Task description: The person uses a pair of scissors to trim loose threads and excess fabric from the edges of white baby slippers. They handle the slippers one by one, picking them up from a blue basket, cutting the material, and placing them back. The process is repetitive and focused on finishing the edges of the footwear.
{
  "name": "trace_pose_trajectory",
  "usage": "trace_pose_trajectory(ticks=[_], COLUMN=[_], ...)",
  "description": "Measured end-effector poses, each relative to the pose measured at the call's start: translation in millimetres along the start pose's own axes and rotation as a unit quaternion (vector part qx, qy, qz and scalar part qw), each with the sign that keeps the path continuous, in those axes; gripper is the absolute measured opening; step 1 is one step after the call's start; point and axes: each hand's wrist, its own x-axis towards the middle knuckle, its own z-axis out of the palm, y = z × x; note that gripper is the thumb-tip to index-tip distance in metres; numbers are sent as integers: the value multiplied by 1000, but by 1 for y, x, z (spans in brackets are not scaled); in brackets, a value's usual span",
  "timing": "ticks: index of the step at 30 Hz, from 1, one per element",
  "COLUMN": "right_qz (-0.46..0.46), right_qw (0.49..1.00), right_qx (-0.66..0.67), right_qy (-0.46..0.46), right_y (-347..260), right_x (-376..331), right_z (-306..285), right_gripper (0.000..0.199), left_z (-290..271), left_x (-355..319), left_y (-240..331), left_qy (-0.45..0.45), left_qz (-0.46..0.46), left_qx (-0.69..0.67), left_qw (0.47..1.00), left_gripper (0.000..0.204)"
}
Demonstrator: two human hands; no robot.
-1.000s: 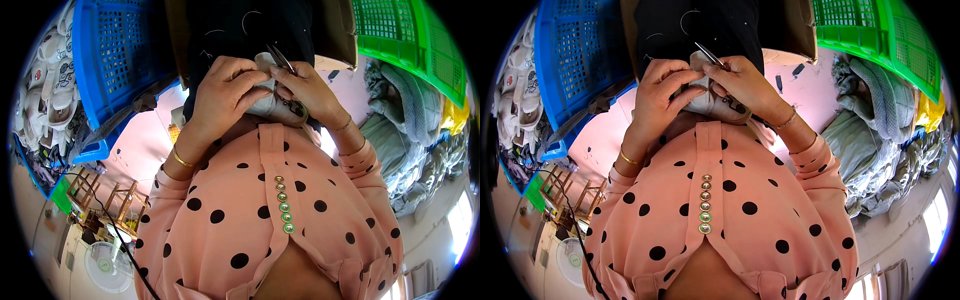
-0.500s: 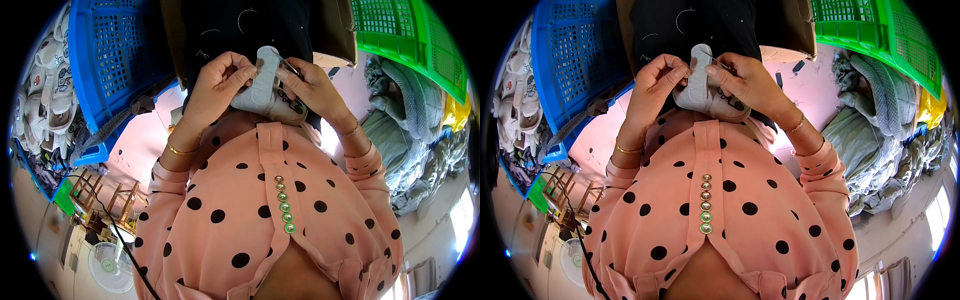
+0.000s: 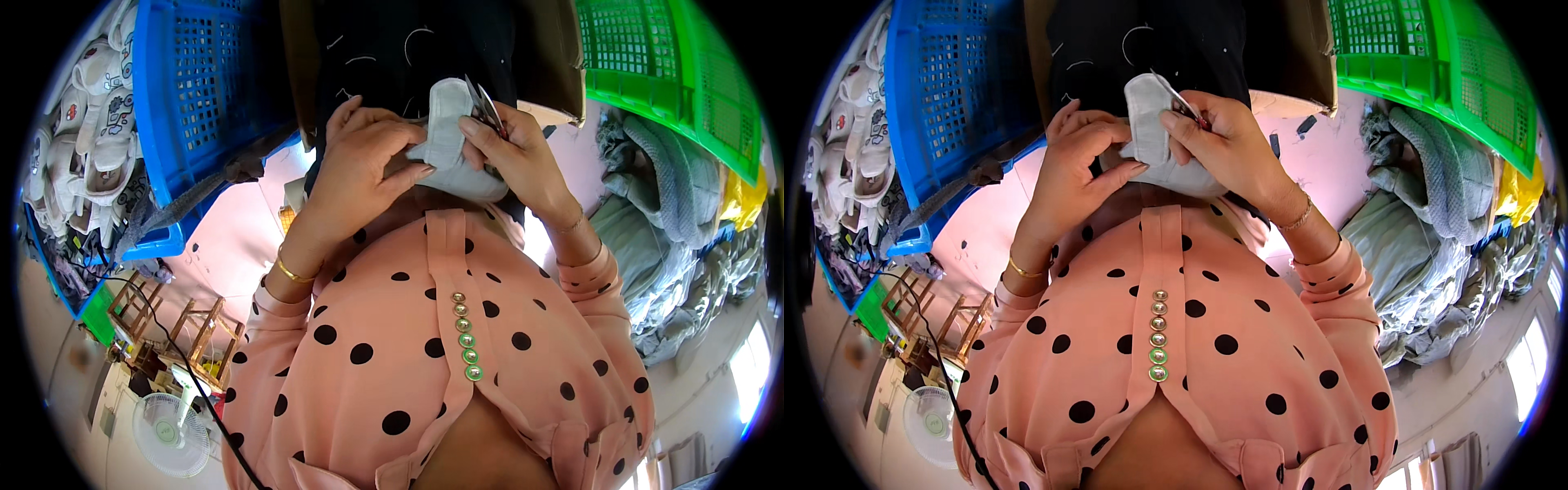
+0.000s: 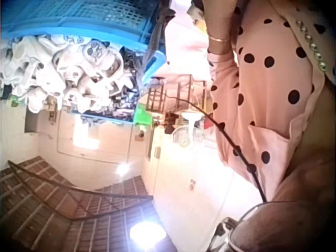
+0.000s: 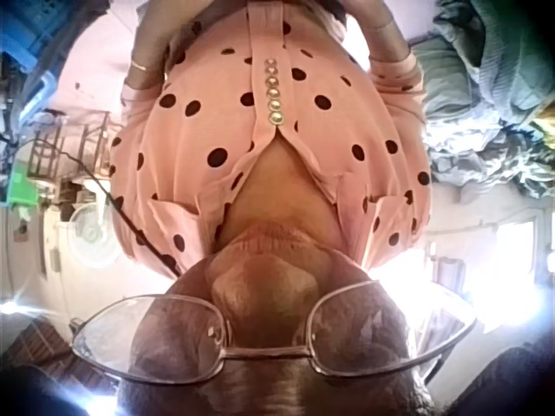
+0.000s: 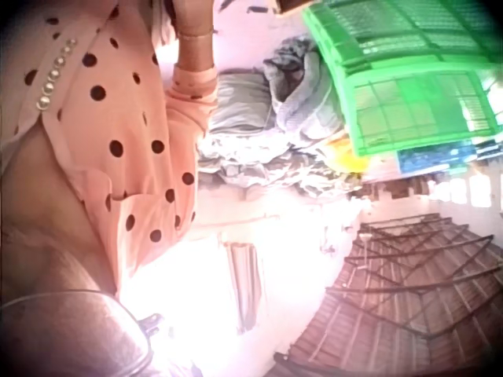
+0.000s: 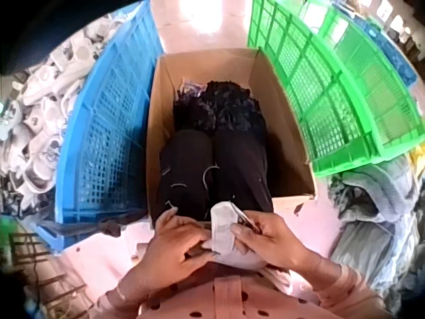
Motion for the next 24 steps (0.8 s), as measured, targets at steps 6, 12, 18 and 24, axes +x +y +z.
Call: trace_pose_trajectory(ticks=[6, 12, 18, 24], right_qz=[-131, -139, -152, -76], right_qw=[982, 955, 985, 997], right_qx=[133, 256, 67, -26], right_qy=[-16, -58, 49, 10], right_y=[-56, -41, -45, -50], right_x=[-23, -23, -27, -20], right_z=[-3, -8, -5, -7], right_gripper=[15, 17, 22, 27], left_z=[-18, -14, -22, -21], left_x=[22, 30, 26, 22], left_y=[31, 22, 23, 27], left_qy=[171, 311, 331, 322], left_qz=[118, 273, 303, 317], left_qx=[38, 214, 253, 276], left_qw=[977, 885, 857, 848], left_gripper=[26, 26, 23, 17])
